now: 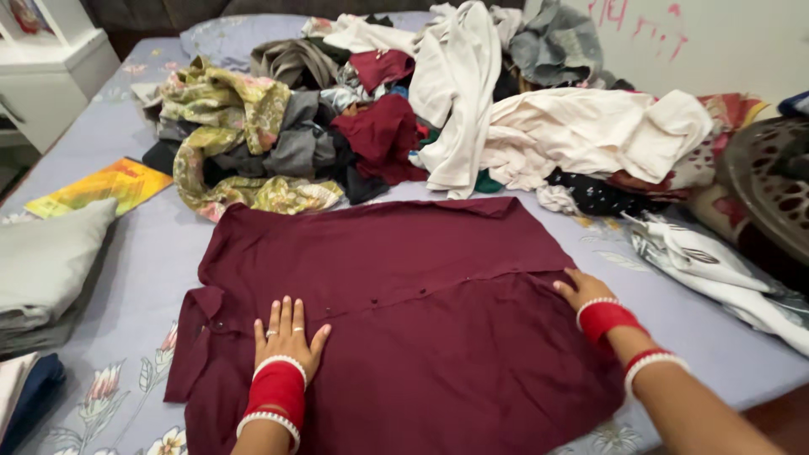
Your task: The person picks up a maroon shirt from a pile on a bed, spreads it flat, smooths the fabric with their hands, and begins folding the sides toward the center.
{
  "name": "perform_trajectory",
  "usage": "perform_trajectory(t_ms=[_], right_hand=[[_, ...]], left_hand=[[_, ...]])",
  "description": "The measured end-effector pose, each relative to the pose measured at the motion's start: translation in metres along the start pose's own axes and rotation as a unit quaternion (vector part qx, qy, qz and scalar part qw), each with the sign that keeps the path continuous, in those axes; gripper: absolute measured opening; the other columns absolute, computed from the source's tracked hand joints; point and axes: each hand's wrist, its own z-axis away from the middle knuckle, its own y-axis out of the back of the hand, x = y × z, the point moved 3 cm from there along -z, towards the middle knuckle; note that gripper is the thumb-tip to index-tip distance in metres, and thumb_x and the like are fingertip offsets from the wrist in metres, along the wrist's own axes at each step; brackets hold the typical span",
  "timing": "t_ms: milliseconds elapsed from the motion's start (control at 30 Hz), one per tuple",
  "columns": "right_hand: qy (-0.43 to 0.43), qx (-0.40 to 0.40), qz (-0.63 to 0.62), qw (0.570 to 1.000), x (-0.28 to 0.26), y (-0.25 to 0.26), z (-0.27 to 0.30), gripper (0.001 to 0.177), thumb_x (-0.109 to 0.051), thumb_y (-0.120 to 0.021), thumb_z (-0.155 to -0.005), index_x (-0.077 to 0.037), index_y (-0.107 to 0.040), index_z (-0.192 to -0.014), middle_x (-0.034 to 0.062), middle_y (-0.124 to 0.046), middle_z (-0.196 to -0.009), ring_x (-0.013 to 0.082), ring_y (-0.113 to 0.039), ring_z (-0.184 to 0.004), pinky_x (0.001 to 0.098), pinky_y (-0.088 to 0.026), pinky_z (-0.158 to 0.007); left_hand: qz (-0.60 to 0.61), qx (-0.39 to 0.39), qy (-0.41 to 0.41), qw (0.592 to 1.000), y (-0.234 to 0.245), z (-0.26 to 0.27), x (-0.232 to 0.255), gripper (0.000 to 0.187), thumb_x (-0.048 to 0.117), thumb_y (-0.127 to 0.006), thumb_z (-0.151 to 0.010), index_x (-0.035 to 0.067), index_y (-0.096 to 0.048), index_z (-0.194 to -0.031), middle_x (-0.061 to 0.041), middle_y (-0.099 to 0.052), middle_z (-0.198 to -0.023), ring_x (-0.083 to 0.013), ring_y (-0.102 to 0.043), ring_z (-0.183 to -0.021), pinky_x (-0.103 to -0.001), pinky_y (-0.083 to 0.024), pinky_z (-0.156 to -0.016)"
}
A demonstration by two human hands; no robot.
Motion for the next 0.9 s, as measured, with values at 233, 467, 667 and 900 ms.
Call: perform_trajectory(t_ms=[233,467,667,900], right_hand=[[-0.168,0.001,-0.024,0.986,-0.031,0.028,0.034,0.072,-0.074,-0.06,-0.089,-0.007,-0.081,-0.104,0.0183,-0.077,-0.106,0.0364,-0.07,-0.105,0.0468,-0.055,-0.094],[-0.081,-0.059,-0.073,0.992,0.034,-0.029,-0.077,0.031,-0.039,-0.073,-0.089,-0.008,-0.077,-0.087,0.0164,-0.079,-0.087,0.0291,-0.077,-0.085,0.0424,-0.058,-0.083],[-0.072,0.154,-0.145,0.975,0.019,-0.032,-0.045,0.019,-0.03,-0.08,-0.089,-0.012,-0.073,-0.092,0.019,-0.073,-0.088,0.0392,-0.069,-0.09,0.0482,-0.054,-0.085],[-0.075,0.207,0.03,0.975,-0.085,0.054,0.0,0.043,-0.034,-0.084,-0.076,-0.014,-0.072,-0.113,0.018,-0.068,-0.114,0.0382,-0.062,-0.109,0.0527,-0.049,-0.087]], left_hand=[[-0.002,0.002,0.012,1.0,0.004,0.016,0.015,0.086,0.071,-0.023,-0.097,0.014,-0.021,-0.16,-0.002,-0.015,-0.169,-0.0172,-0.007,-0.156,-0.049,-0.005,-0.125],[-0.006,0.042,0.008,0.999,-0.003,0.012,0.01,0.085,0.071,-0.028,-0.094,0.015,-0.025,-0.158,-0.001,-0.019,-0.167,-0.0168,-0.011,-0.155,-0.046,-0.007,-0.124],[0.022,0.07,0.004,0.997,-0.004,0.013,0.01,0.083,0.069,-0.032,-0.094,0.016,-0.027,-0.157,-0.001,-0.022,-0.166,-0.0169,-0.015,-0.153,-0.046,-0.008,-0.124],[0.029,0.106,-0.008,0.994,-0.002,0.015,0.009,0.081,0.067,-0.034,-0.095,0.013,-0.033,-0.156,-0.002,-0.026,-0.166,-0.0186,-0.018,-0.153,-0.047,-0.01,-0.124]])
